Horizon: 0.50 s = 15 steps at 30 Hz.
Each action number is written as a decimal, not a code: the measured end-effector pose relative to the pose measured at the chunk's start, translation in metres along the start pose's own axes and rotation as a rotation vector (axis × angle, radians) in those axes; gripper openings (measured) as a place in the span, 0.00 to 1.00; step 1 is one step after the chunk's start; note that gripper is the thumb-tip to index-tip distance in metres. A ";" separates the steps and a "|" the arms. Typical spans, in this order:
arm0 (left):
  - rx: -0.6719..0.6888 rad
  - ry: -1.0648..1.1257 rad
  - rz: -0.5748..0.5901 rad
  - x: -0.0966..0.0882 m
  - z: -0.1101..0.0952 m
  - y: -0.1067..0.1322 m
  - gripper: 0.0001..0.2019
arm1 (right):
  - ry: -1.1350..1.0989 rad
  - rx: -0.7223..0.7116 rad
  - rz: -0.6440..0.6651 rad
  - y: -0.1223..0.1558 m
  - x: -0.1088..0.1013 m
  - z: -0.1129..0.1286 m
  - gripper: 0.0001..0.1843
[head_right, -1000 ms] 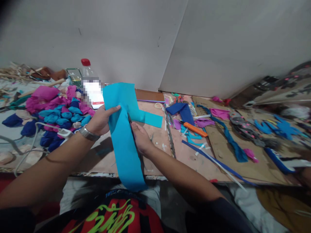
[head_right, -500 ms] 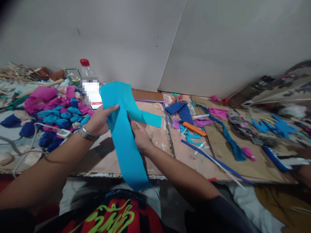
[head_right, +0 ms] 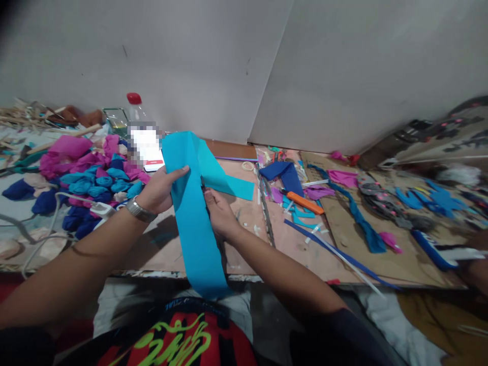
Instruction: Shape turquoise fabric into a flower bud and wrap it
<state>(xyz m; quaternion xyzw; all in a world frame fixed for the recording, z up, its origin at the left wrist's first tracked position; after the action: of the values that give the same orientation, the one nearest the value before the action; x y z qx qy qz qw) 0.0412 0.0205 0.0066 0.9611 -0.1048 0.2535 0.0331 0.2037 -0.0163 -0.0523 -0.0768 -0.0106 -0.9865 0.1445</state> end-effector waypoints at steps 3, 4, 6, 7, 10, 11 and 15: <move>0.007 -0.025 0.010 0.001 0.000 0.001 0.24 | -0.033 -0.010 0.037 0.001 0.003 0.007 0.30; 0.007 -0.034 0.005 0.001 0.000 0.001 0.24 | -0.048 -0.016 0.042 0.001 0.003 0.009 0.30; 0.011 -0.051 -0.009 0.001 -0.001 0.001 0.24 | -0.064 -0.027 0.046 0.001 0.003 0.010 0.30; 0.018 -0.060 -0.013 0.000 -0.001 0.001 0.25 | -0.066 -0.030 0.046 0.001 0.003 0.010 0.30; 0.038 -0.086 -0.021 0.000 0.000 0.002 0.26 | -0.068 -0.026 0.053 -0.001 0.001 0.009 0.29; 0.043 -0.096 -0.029 0.000 0.001 0.002 0.27 | -0.070 -0.024 0.054 -0.001 0.001 0.009 0.28; 0.057 -0.132 -0.066 -0.001 0.001 0.001 0.29 | -0.054 -0.024 0.041 -0.001 -0.001 0.009 0.26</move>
<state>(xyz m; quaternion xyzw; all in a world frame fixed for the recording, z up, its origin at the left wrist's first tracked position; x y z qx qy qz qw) 0.0402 0.0194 0.0050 0.9792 -0.0676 0.1912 0.0070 0.2055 -0.0143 -0.0435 -0.1052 -0.0009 -0.9809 0.1634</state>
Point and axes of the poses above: each hand's wrist, its own y-axis away from the middle knuckle, its own x-axis out of the palm, z = x × y, the point moved 1 cm from there along -y, towards the middle knuckle, and after that the axes turned 5 degrees about z, right-handed, at the moved point
